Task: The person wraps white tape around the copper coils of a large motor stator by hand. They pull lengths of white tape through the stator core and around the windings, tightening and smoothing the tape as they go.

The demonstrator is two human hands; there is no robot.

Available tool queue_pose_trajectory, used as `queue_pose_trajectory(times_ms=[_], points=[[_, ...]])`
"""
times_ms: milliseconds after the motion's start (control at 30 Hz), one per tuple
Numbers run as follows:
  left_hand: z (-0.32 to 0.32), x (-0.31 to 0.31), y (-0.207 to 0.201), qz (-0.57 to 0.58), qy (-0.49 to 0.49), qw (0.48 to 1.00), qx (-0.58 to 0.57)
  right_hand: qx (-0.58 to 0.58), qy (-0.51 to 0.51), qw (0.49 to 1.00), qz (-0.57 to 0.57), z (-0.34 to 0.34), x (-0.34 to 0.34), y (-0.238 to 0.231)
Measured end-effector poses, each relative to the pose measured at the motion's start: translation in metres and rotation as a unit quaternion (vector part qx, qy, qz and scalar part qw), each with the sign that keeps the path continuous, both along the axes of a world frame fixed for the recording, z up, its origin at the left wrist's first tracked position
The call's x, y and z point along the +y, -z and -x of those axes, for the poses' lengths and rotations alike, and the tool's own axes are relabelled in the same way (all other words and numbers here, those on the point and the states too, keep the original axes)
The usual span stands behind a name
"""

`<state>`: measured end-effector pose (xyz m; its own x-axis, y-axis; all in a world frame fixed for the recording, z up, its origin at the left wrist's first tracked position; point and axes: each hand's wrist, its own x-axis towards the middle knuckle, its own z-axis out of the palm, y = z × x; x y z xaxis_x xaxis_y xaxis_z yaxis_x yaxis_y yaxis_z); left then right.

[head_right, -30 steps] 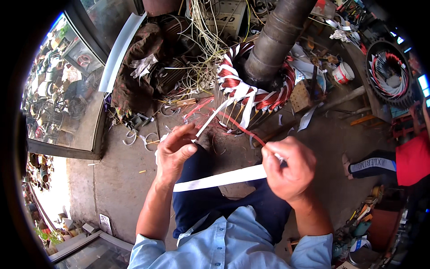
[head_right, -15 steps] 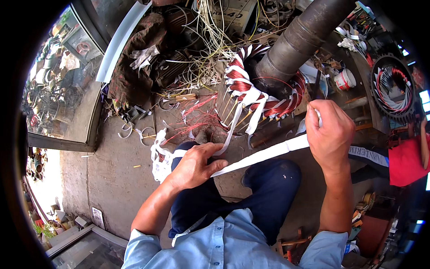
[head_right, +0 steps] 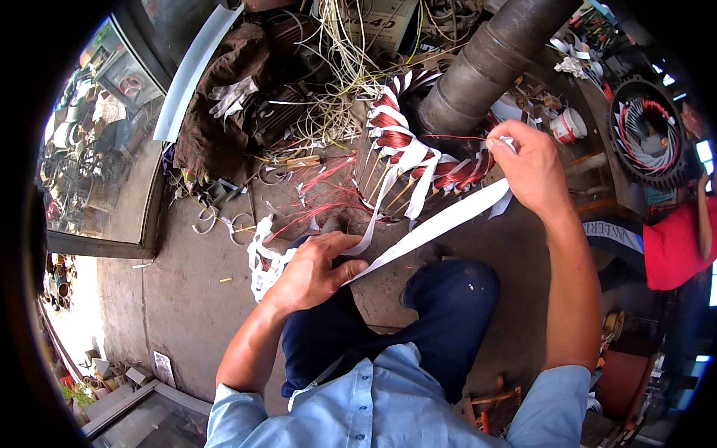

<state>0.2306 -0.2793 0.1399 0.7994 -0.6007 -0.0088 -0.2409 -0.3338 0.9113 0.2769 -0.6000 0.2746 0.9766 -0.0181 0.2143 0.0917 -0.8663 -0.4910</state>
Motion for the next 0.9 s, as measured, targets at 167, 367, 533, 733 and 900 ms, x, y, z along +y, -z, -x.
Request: queue_pose_trajectory(times_ms=[167, 367, 533, 733, 900], points=[[-0.017, 0.003, 0.007, 0.013, -0.037, 0.998, -0.044, 0.006, -0.045, 0.999, 0.009, -0.019, 0.004, 0.020], [-0.080, 0.008, 0.032, -0.057, -0.175, 0.978, -0.099, -0.103, -0.104, 0.981, 0.130, -0.030, 0.042, 0.043], [-0.106, -0.019, 0.040, -0.025, -0.129, 0.977, -0.166, -0.112, -0.089, 0.977, 0.160, -0.037, 0.050, 0.053], [-0.114, -0.057, 0.033, 0.148, -0.135, 0.952, -0.231, -0.124, -0.092, 0.974, 0.168, -0.037, 0.048, 0.053], [-0.116, -0.045, 0.029, 0.403, -0.073, 0.910, 0.058, 0.053, -0.019, 0.908, -0.415, -0.013, 0.050, 0.034]])
